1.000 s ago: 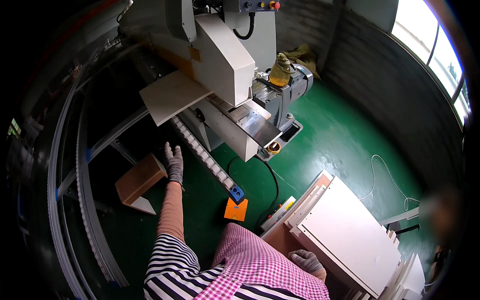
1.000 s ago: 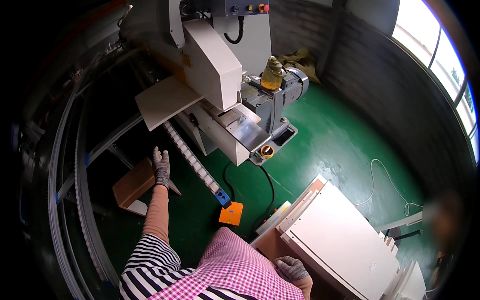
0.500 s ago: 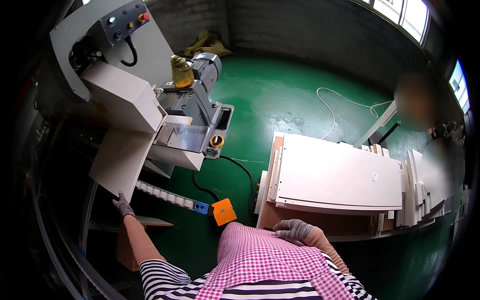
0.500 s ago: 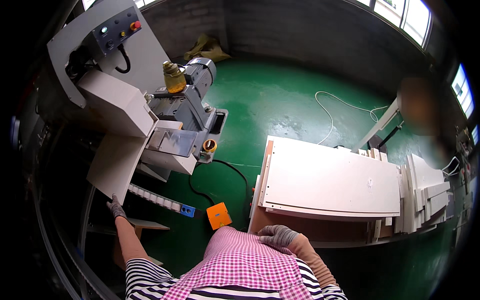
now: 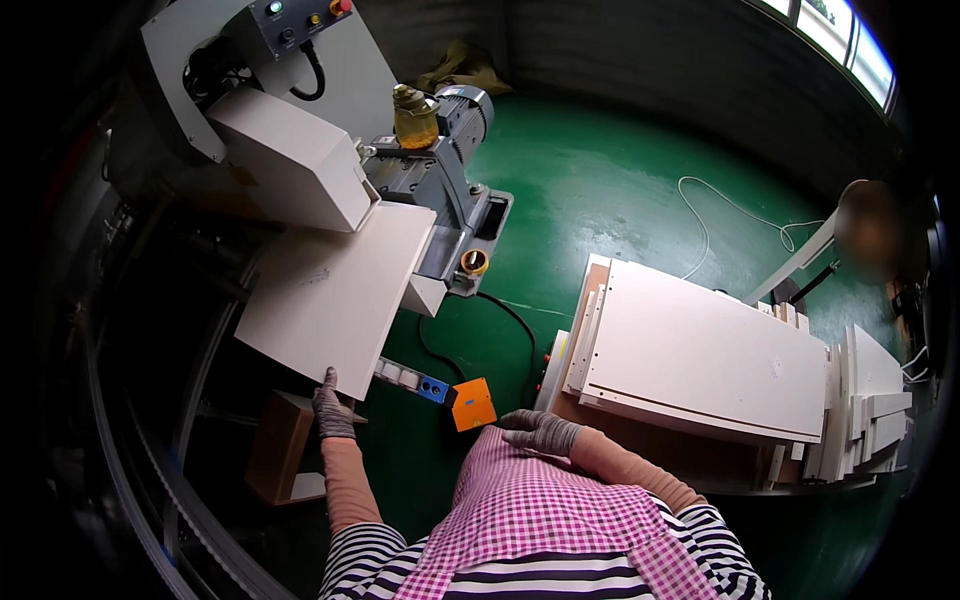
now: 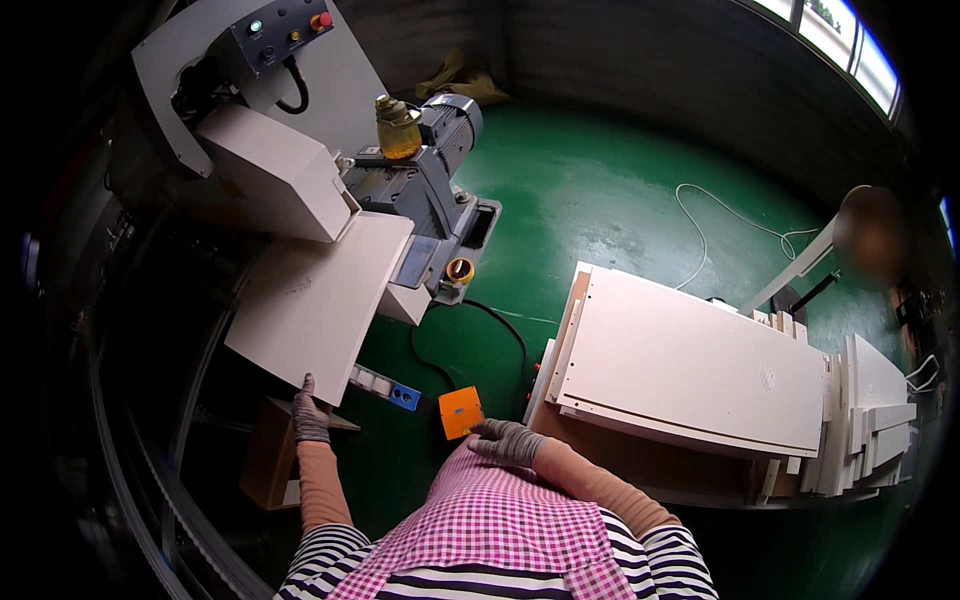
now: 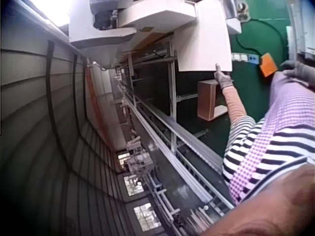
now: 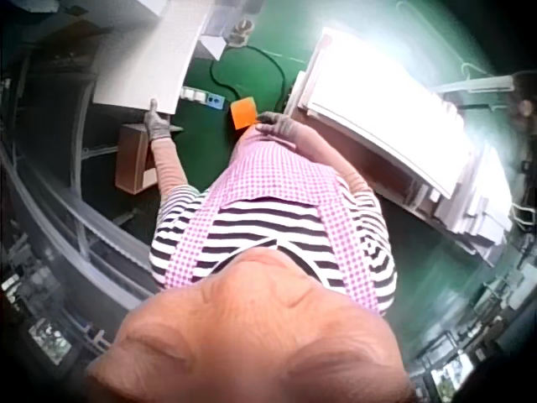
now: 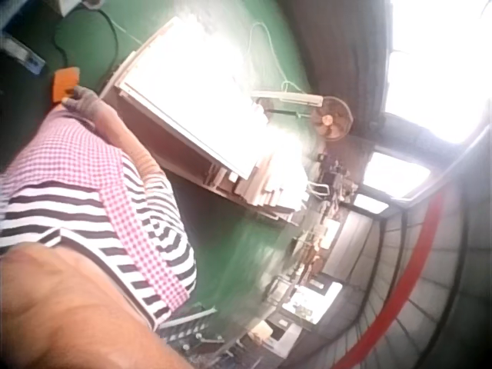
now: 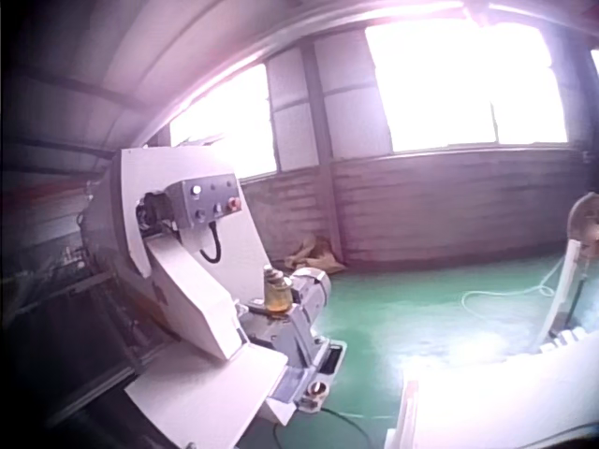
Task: The person repeatedly picks up white rectangular panels from a stack on a table and places them onto a conveyor belt feeding a machine. The person wears gloves and handles the panels one at a time, moving them from the table to the conveyor and then back to the table in a repetitive cycle.
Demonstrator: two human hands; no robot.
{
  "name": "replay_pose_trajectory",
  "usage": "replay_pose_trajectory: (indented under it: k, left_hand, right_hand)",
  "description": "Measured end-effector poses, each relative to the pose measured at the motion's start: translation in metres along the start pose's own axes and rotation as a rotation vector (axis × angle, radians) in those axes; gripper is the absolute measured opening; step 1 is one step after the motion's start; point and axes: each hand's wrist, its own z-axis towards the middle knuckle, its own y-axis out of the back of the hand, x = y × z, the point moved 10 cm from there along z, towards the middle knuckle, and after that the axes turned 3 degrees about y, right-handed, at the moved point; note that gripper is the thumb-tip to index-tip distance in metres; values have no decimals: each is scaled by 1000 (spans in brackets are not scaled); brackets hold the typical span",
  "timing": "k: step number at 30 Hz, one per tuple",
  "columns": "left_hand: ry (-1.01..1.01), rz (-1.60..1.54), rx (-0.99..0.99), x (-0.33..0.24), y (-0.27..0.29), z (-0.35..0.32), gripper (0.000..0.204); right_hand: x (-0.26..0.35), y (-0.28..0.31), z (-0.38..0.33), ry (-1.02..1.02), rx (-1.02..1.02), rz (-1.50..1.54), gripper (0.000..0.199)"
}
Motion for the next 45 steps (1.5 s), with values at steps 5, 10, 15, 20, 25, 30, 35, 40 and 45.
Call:
replay_pose_trajectory:
  k: [5, 10, 15, 20, 25, 30, 35, 40, 45]
  left_hand:
    - [116, -113, 69, 75, -31, -89, 37]
    - [252, -131, 388, 143, -62, -177, 44]
    - [307, -202, 515, 142, -33, -171, 54]
    - [238, -162, 467, 103, 3, -120, 57]
    - [263, -12, 494, 157, -42, -170, 54]
    - [467, 53, 666, 236, -116, -241, 54]
    - [750, 111, 741, 336, -162, -268, 44]
    - [1013, 364, 848, 403, -197, -353, 35]
    - [1206, 655, 804, 440, -172, -404, 31]
  right_hand:
    - [18, -24, 45, -157, -32, 456, 85]
    - [3, -24, 74, -141, -35, 928, 74]
    - [-2, 0, 42, 18, -137, 1088, 48]
    - [-13, 48, -48, 84, -203, 1089, 47]
    - [-67, 92, -140, 207, -386, 1112, 49]
    - [-131, 136, -232, 311, -581, 1098, 50]
    - [-167, 170, -320, 352, -671, 1133, 55]
    - [-267, 239, -415, -65, -1109, 742, 50]
    - [-244, 284, -509, -797, -1464, -190, 66]
